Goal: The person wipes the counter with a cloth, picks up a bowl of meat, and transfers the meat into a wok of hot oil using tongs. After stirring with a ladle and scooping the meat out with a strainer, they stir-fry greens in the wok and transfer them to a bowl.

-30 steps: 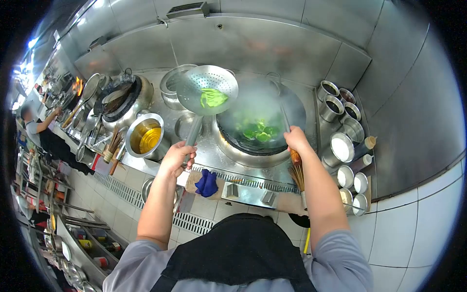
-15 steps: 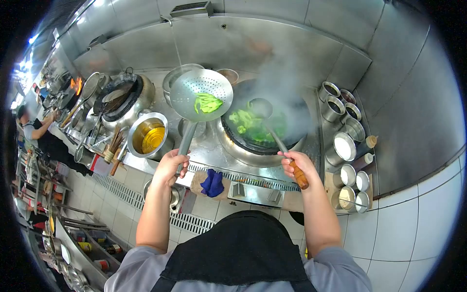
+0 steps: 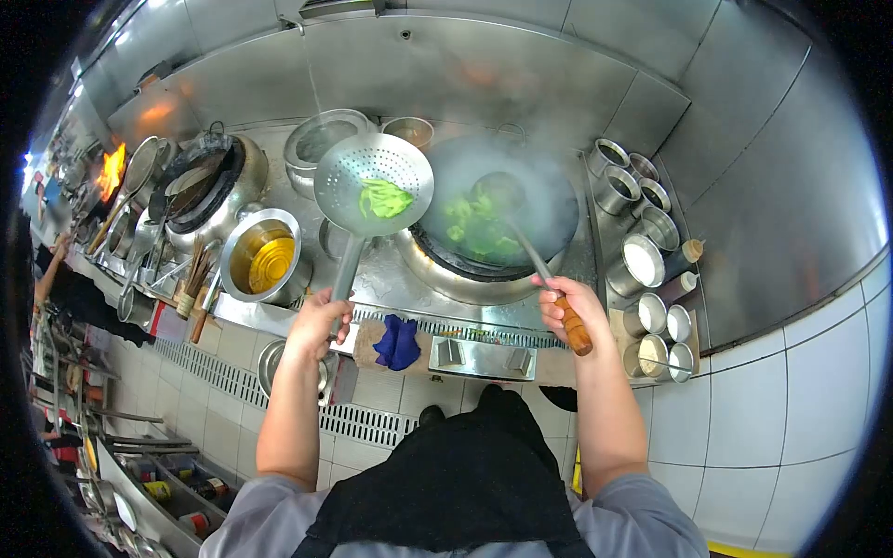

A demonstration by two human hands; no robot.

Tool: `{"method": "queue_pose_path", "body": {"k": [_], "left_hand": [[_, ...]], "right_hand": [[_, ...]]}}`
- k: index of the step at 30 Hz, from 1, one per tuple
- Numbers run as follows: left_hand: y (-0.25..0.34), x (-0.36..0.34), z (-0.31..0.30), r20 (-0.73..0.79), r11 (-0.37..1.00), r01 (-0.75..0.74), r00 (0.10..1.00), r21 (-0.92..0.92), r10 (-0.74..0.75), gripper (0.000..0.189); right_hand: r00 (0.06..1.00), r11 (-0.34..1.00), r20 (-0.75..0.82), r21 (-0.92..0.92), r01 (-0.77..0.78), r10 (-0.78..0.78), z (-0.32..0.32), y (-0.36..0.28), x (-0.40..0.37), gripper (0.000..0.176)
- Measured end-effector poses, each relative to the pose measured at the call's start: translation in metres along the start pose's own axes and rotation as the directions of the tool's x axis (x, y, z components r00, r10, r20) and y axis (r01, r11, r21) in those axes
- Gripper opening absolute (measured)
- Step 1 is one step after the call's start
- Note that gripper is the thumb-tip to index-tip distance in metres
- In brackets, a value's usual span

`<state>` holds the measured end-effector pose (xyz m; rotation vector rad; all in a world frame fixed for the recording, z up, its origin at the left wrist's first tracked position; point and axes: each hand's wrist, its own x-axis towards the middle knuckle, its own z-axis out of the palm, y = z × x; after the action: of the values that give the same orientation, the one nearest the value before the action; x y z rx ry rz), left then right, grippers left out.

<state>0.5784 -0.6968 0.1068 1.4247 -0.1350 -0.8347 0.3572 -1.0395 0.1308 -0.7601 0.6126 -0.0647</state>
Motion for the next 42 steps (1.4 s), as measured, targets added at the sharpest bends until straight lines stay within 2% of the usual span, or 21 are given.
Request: {"method": "queue_pose_path", "body": {"k": [6,8,12,14,16,19,20,22,28,35,37,42], "left_hand": [[-0.006,0.012,0.008,0.003,0.998,0.025,1.000,0.062,-0.025,0.011],[-0.007,0.016,0.013,0.008,0.997,0.037,0.999,0.069,-0.038,0.010],[0.000,0.021,0.032,0.044,0.998,0.035,0.998,0.055,-0.038,0.011],[0.007,0.018,0.045,0.021,0.990,0.087,0.996,0.112,-0.090,0.012],[0.004,0.023,0.052,0.039,0.991,0.078,0.996,0.109,-0.083,0.013],[0.005,0.027,0.063,0.126,0.995,0.084,0.988,0.059,-0.091,0.014],[0.006,0.027,0.065,0.127,0.995,0.081,0.988,0.062,-0.088,0.014],[0.009,0.024,0.068,0.136,0.995,0.100,0.985,0.030,-0.103,0.016],[0.015,0.014,0.052,0.106,0.996,0.091,0.990,-0.015,-0.089,0.021],[0.024,-0.006,0.042,0.065,0.999,0.022,0.998,-0.031,-0.020,0.023],[0.025,-0.011,0.042,0.054,1.000,-0.008,0.998,-0.022,0.009,0.025],[0.028,-0.028,0.039,0.023,0.999,-0.021,0.999,-0.044,0.022,0.022]], "right_hand": [[1.000,0.998,-0.027,0.056,0.014,-0.012,0.016,-0.014,-0.016,0.028],[0.998,0.998,-0.023,0.027,0.060,-0.060,0.025,-0.018,-0.023,0.029],[0.994,0.997,0.085,0.023,0.074,-0.076,0.034,-0.021,-0.030,0.027],[0.992,0.995,0.090,-0.023,0.095,-0.092,0.044,-0.021,-0.035,0.027],[0.989,0.991,0.094,-0.067,0.117,-0.111,0.053,-0.019,-0.035,0.027],[0.979,0.862,-0.007,-0.476,0.175,-0.203,0.063,-0.013,-0.033,0.024],[0.978,0.862,-0.005,-0.474,0.180,-0.207,0.061,-0.009,-0.030,0.024],[0.914,0.611,-0.016,-0.748,0.258,-0.405,0.050,0.004,-0.021,0.020],[0.841,0.618,-0.092,-0.721,0.313,-0.533,0.015,-0.024,-0.038,0.014],[0.854,0.622,-0.172,-0.755,0.206,-0.492,-0.020,-0.040,-0.020,0.010],[0.863,0.565,-0.152,-0.806,0.174,-0.482,-0.028,-0.045,-0.001,0.010],[0.878,0.561,-0.149,-0.814,0.152,-0.454,-0.040,-0.063,0.057,0.011]]}}
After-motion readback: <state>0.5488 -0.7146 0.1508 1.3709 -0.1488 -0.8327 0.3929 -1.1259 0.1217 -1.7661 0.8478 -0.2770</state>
